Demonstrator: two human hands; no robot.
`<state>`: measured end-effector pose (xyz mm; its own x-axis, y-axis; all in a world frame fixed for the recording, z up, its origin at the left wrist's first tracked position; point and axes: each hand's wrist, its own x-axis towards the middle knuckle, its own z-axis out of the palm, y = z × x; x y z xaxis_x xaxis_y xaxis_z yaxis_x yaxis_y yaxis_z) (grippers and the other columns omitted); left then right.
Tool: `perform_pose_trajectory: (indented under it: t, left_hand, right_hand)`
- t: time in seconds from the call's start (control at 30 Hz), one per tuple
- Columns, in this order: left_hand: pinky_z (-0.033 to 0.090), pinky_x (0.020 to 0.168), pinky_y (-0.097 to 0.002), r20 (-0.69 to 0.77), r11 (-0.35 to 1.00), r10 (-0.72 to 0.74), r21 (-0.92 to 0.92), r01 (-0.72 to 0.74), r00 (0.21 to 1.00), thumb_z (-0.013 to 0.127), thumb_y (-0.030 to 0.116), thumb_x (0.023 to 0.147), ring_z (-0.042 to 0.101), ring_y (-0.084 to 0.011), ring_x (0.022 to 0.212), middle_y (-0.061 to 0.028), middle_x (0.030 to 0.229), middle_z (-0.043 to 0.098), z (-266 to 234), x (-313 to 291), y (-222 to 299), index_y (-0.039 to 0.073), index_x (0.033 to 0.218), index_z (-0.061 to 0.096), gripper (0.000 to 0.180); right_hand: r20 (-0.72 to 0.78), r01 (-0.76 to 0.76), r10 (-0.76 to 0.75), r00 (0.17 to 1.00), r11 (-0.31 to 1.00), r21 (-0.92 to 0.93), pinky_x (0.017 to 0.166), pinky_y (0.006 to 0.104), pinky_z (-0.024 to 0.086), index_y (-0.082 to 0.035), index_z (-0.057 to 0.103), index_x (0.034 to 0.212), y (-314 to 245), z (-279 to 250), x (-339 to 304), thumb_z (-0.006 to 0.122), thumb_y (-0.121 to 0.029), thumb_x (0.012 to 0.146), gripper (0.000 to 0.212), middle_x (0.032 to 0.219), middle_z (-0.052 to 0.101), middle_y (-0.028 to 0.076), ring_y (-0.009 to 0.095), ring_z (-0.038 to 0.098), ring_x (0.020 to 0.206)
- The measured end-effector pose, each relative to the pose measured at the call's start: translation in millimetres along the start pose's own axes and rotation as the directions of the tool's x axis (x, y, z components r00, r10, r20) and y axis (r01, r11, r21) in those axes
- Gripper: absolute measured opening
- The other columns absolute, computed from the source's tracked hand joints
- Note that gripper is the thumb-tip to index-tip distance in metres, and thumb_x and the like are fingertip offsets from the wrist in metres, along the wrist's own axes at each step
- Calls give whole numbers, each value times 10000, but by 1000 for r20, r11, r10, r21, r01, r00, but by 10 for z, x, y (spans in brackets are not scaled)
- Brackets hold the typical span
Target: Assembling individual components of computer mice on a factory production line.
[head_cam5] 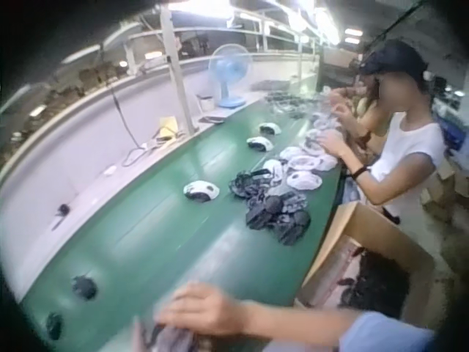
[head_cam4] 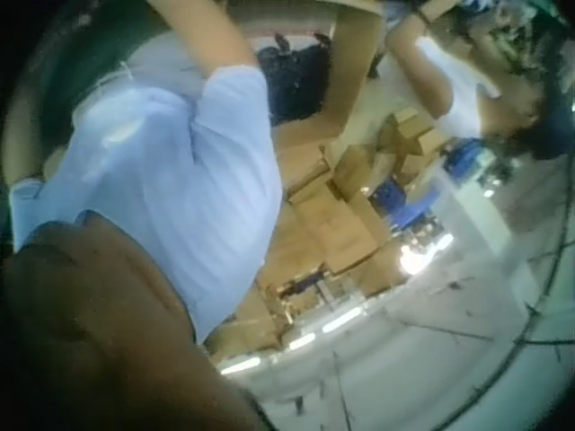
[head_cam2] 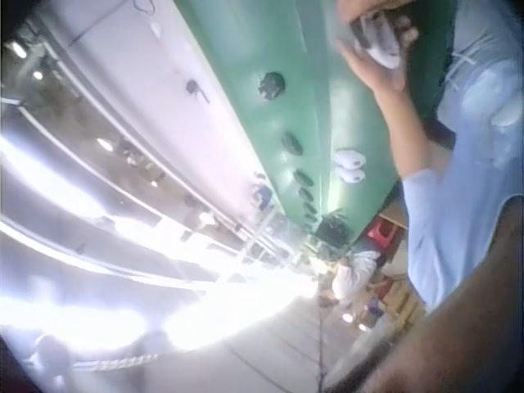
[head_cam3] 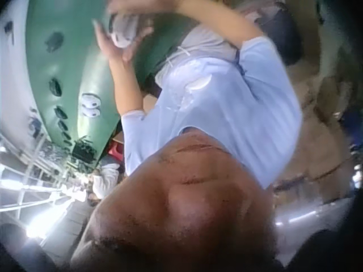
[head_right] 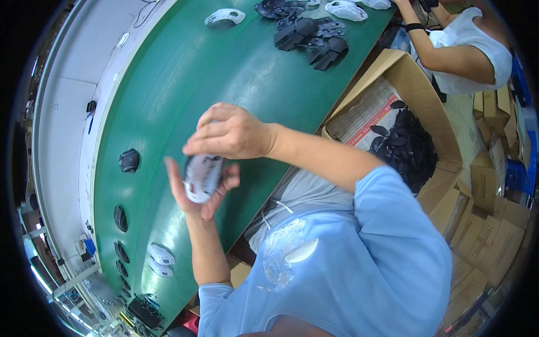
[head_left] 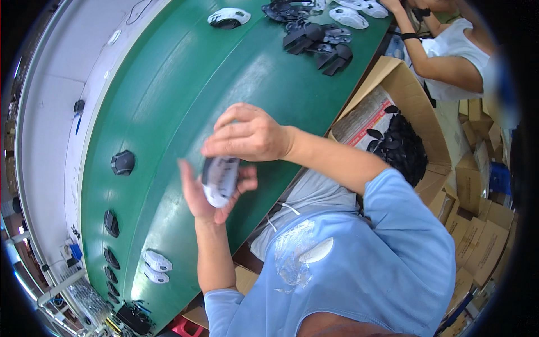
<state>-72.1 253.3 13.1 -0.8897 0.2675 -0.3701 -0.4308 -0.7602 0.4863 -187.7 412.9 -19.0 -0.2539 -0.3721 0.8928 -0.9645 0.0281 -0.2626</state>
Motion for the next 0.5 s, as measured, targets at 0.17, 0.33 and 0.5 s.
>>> perform_pose_trajectory:
  t: [0.17, 0.33, 0.5]
  left_hand:
    - [546, 494, -347, 202, 989, -117, -62, 131, 972, 592, 595, 951, 647, -243, 759, -166, 1094, 628, -381, 138, -139, 16, 1327, 500, 696]
    - [548, 731, -290, -163, 712, 567, 590, -381, 807, 629, 284, 1013, 642, -133, 854, -39, 1006, 631, -506, 360, 59, 66, 1203, 519, 309]
    - [541, 801, -291, -234, 736, 652, 421, -529, 721, 632, 204, 1019, 651, -117, 895, -29, 991, 681, -561, 746, 68, 70, 1093, 618, 154]
  right_hand:
    - [210, 47, -36, 977, 998, -47, 791, 345, 536, -157, 763, 1077, 117, -561, 2, 751, -205, 808, 273, 1052, 721, -13, 181, 660, 930]
    - [-236, -833, 845, 481, 357, -422, 759, 398, 554, -113, 696, 1188, 485, -1583, -524, 668, -377, 950, 357, 918, 734, 158, 311, 723, 827]
    - [-376, -809, 755, 537, 335, -483, 783, 390, 539, -167, 665, 1299, 968, -1870, -1031, 611, -485, 984, 451, 899, 738, 165, 282, 703, 800]
